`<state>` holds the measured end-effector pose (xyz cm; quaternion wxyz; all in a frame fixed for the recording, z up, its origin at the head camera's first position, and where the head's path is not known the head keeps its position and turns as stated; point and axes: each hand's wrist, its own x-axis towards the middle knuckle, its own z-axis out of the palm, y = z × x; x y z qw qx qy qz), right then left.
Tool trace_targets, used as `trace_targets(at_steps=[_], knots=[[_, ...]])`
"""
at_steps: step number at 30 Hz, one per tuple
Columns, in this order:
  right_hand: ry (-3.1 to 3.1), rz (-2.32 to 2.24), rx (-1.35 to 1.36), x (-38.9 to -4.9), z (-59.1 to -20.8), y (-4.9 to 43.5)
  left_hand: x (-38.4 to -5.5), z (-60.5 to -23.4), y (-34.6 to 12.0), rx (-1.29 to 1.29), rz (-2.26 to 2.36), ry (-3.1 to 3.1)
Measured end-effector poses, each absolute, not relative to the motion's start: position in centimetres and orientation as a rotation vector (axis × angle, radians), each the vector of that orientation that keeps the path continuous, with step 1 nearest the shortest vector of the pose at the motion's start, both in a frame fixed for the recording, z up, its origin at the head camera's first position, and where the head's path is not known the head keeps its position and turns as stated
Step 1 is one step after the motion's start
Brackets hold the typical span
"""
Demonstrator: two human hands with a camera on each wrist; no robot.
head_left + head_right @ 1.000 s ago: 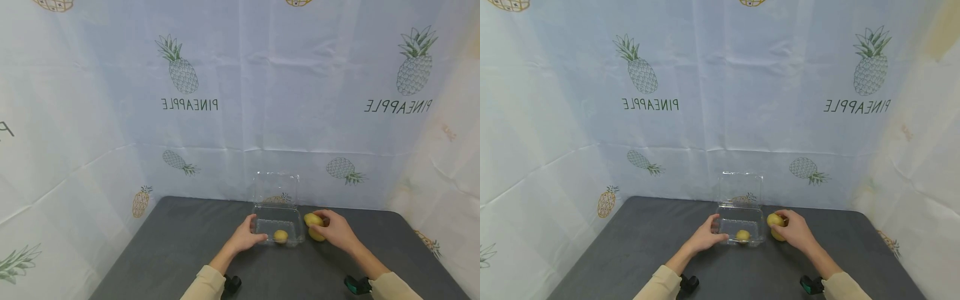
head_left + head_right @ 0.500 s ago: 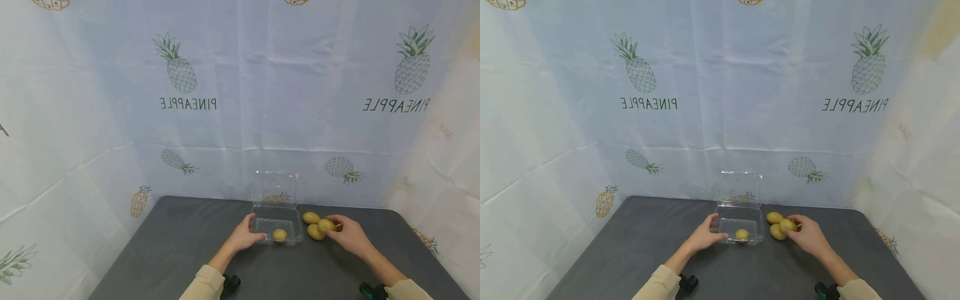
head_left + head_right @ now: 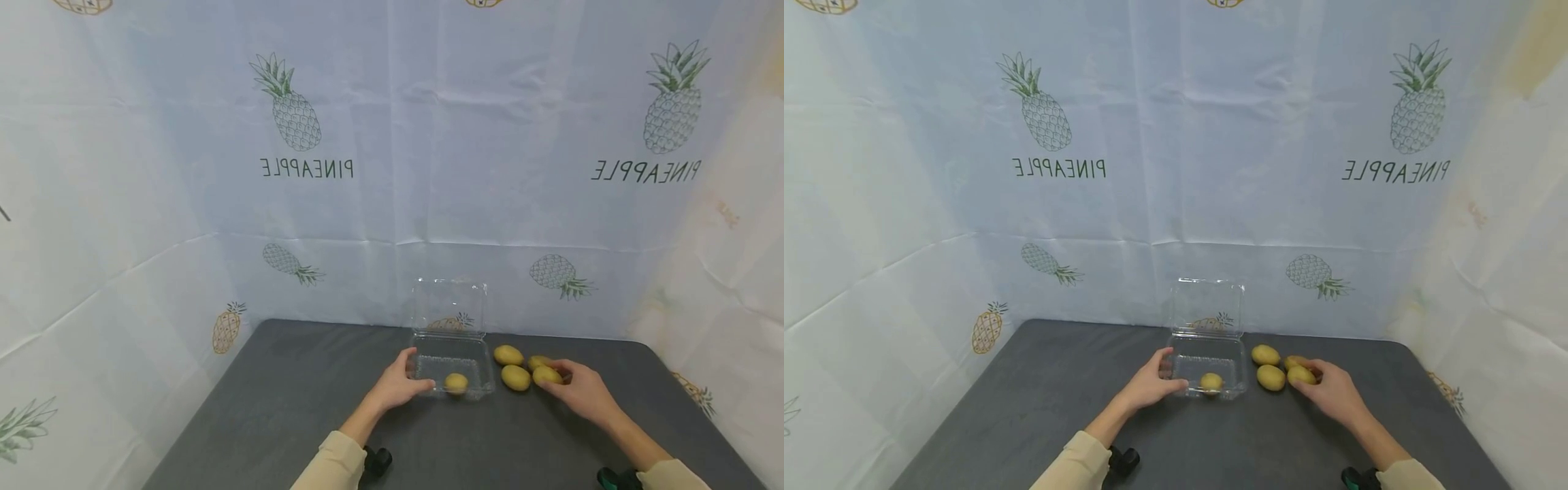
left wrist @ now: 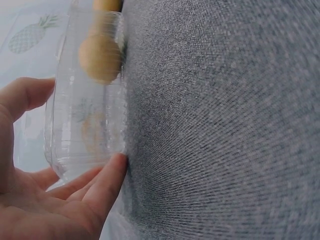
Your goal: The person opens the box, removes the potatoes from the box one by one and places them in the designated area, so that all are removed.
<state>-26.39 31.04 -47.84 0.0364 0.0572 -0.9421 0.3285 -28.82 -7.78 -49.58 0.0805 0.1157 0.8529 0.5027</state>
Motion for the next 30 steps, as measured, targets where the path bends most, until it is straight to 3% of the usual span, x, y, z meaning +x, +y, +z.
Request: trace_targets(at_steps=[13, 30], knots=[[-2.97, 1.019, 0.19, -27.0, -48.6, 31.4, -28.6, -49.5, -7.8, 0.334, 1.51, 2.55], [-2.934, 0.882, 0.285, -27.0, -45.5, 29.7, -28.6, -49.5, -7.8, 0.339, 1.514, 2.548]])
